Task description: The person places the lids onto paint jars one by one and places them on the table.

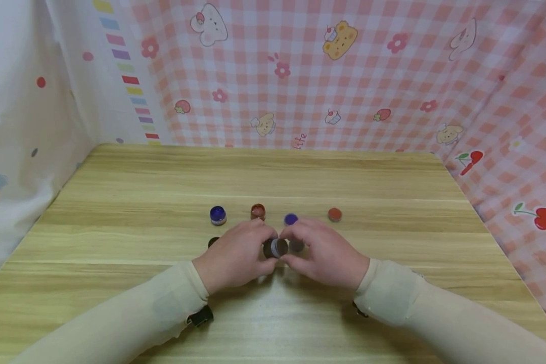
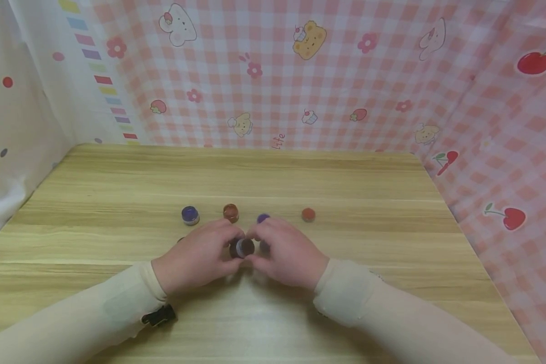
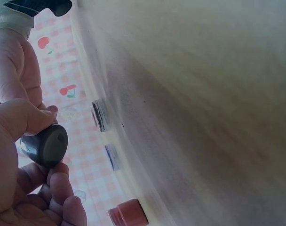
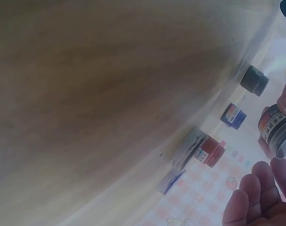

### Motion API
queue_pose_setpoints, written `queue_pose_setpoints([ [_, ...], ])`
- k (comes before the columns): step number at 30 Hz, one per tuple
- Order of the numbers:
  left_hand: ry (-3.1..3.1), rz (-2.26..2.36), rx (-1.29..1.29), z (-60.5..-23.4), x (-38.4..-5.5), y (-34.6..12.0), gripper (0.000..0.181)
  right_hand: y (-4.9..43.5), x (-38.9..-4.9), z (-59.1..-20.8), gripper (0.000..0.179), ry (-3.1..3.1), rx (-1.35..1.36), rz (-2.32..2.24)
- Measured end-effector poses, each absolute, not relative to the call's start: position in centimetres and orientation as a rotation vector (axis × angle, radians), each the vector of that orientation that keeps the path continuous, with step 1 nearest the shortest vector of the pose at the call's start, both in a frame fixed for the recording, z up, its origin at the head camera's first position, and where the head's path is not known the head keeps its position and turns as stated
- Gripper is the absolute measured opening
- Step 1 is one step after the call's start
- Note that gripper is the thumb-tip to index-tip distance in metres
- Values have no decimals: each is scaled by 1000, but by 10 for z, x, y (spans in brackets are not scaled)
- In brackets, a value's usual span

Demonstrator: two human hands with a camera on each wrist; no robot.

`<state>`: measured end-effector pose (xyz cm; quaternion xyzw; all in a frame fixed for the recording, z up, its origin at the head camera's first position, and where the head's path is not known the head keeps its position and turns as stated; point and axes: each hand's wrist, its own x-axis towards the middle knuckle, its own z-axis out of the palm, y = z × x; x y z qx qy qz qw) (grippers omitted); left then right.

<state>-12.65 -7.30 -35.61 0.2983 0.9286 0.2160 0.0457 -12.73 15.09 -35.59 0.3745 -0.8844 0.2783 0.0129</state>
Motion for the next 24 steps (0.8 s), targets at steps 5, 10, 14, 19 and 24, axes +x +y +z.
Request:
queue_pose_setpoints([
  [5,2831,657,901,-356,-126,-73,31,151,-127,-356,37,-2743,1166,881],
  [10,2830,664,908,-356,-126,-73,29,151,-127,-357,36,-2718,1189,884],
  [14,2829,659,913,-356,-126,-73,27,151,-127,-357,31,-2732,1182,867],
  [19,2827,660,904,-356,-126,-73,28,151,-127,-356,36,-2749,1170,880],
  [24,2829,661,909,-356,-126,-72,29,151,-127,-356,36,-2741,1175,877],
])
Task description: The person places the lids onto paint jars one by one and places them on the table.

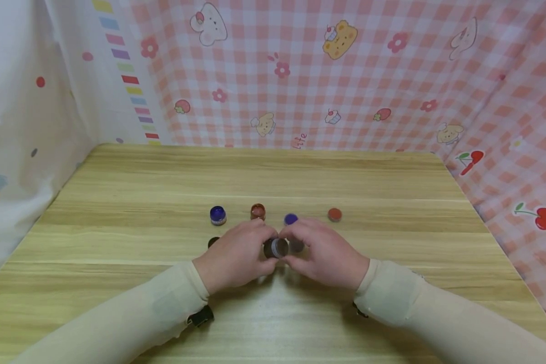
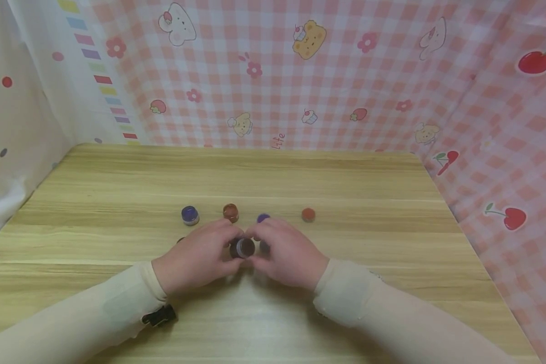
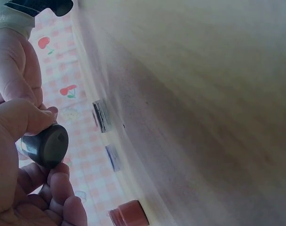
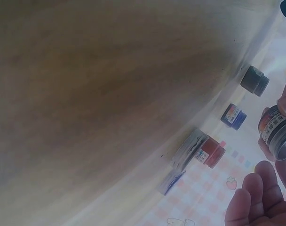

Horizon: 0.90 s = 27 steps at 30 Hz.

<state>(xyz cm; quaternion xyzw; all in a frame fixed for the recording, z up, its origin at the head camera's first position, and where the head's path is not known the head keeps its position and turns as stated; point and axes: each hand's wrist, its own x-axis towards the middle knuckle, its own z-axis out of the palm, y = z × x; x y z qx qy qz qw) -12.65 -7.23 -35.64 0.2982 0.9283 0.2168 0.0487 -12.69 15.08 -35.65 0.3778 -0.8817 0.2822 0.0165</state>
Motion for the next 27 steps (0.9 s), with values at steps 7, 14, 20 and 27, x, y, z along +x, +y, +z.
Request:
queue_pose_setpoints([
  [7,2829,646,898,-356,-126,-72,30,151,-126,-356,29,-2765,1152,867],
  [14,2826,654,893,-355,-126,-72,29,151,-126,-356,38,-2737,1178,880],
  [20,2831,659,905,-355,-126,-72,26,151,-126,-356,31,-2765,1156,871],
  [27,2831,648,895,-356,-126,-72,29,151,-125,-357,36,-2762,1141,856],
])
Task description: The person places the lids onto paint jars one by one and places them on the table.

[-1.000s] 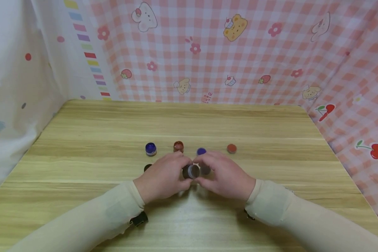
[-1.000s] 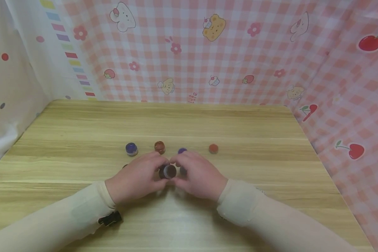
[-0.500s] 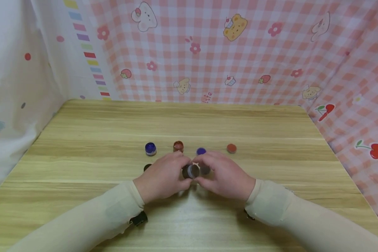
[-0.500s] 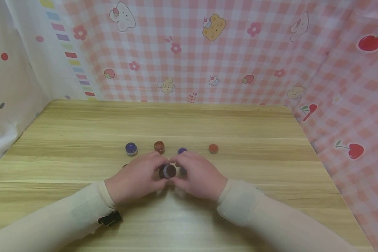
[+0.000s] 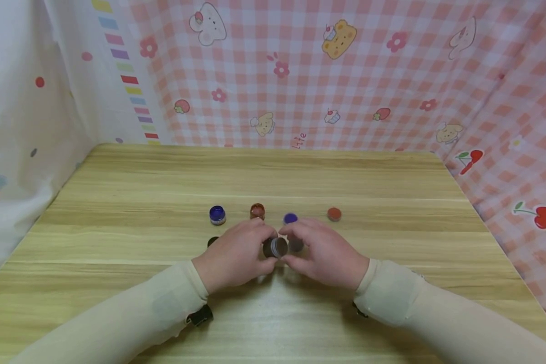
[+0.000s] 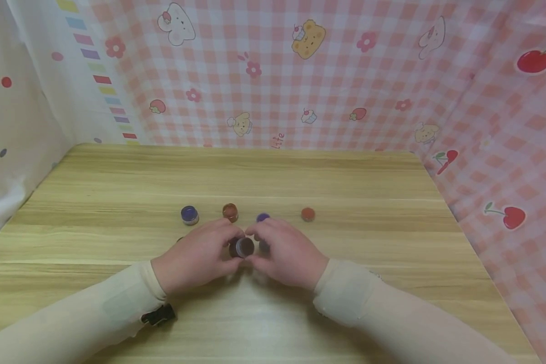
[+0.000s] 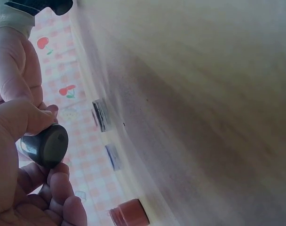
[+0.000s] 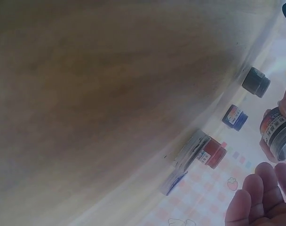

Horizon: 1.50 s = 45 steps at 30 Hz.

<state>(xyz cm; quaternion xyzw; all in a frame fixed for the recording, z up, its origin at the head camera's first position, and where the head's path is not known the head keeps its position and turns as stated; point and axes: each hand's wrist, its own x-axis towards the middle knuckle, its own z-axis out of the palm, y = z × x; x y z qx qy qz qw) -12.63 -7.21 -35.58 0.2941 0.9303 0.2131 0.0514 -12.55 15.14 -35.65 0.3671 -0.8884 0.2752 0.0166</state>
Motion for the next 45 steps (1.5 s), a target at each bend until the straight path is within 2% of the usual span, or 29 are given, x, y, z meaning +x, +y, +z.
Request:
queue_pose_setpoints([
  [11,2835,634,899,-356,-126,-72,29,151,-126,-357,30,-2744,1165,850],
  [18,2837,630,905,-355,-127,-73,30,151,-127,-357,39,-2727,1182,857],
  [26,2831,632,903,-355,-127,-72,30,151,-127,-358,31,-2743,1171,846],
  [33,2836,629,903,-355,-127,-72,31,151,-126,-358,40,-2717,1180,863],
  [41,2833,631,900,-354,-126,-72,29,151,-126,-358,30,-2753,1153,855],
  [45,2837,627,901,-355,-126,-72,30,151,-126,-358,33,-2749,1147,860],
])
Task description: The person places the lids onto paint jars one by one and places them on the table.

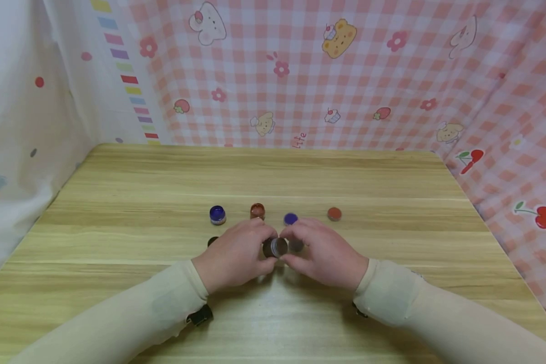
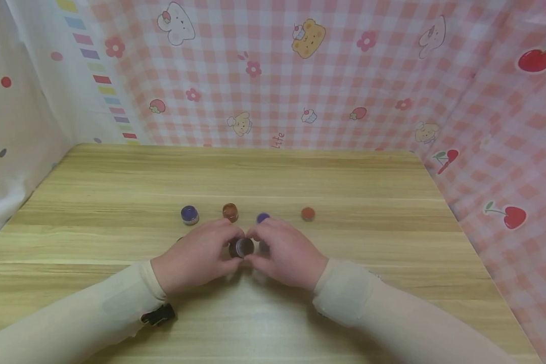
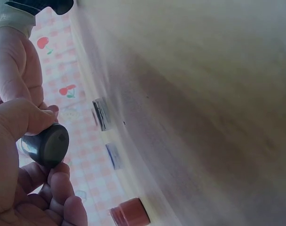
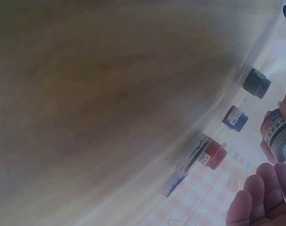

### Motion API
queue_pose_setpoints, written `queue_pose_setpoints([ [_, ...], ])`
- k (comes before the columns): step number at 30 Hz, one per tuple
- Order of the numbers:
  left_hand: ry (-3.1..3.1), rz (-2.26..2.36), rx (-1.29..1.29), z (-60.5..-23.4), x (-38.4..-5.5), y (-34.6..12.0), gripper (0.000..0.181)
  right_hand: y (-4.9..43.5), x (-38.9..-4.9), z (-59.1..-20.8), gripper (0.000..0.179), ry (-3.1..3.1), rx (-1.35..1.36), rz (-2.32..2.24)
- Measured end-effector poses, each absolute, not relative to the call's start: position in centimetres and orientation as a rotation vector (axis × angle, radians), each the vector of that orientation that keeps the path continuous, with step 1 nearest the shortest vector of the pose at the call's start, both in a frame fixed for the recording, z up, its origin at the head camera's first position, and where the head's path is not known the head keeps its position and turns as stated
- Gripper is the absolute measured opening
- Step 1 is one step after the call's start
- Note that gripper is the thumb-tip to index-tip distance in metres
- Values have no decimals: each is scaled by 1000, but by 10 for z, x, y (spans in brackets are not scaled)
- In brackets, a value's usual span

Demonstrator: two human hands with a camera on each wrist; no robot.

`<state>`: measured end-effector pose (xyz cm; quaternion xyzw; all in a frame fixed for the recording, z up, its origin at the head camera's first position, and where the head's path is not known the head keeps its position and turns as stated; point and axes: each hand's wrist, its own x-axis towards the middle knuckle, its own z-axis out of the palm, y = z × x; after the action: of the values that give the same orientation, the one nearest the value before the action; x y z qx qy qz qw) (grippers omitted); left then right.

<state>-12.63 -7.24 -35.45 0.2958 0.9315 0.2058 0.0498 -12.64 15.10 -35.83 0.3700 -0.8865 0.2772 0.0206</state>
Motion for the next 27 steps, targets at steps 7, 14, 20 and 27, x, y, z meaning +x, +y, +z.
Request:
queue_pose_setpoints([
  [7,2849,625,928,-354,-126,-72,29,151,-126,-359,35,-2717,1165,868],
  [14,2846,627,928,-353,-127,-72,27,152,-125,-358,30,-2736,1152,848],
  [20,2840,622,922,-354,-128,-72,27,151,-126,-358,35,-2734,1161,855],
  [27,2843,607,925,-354,-128,-71,29,151,-126,-358,30,-2726,1168,843],
])
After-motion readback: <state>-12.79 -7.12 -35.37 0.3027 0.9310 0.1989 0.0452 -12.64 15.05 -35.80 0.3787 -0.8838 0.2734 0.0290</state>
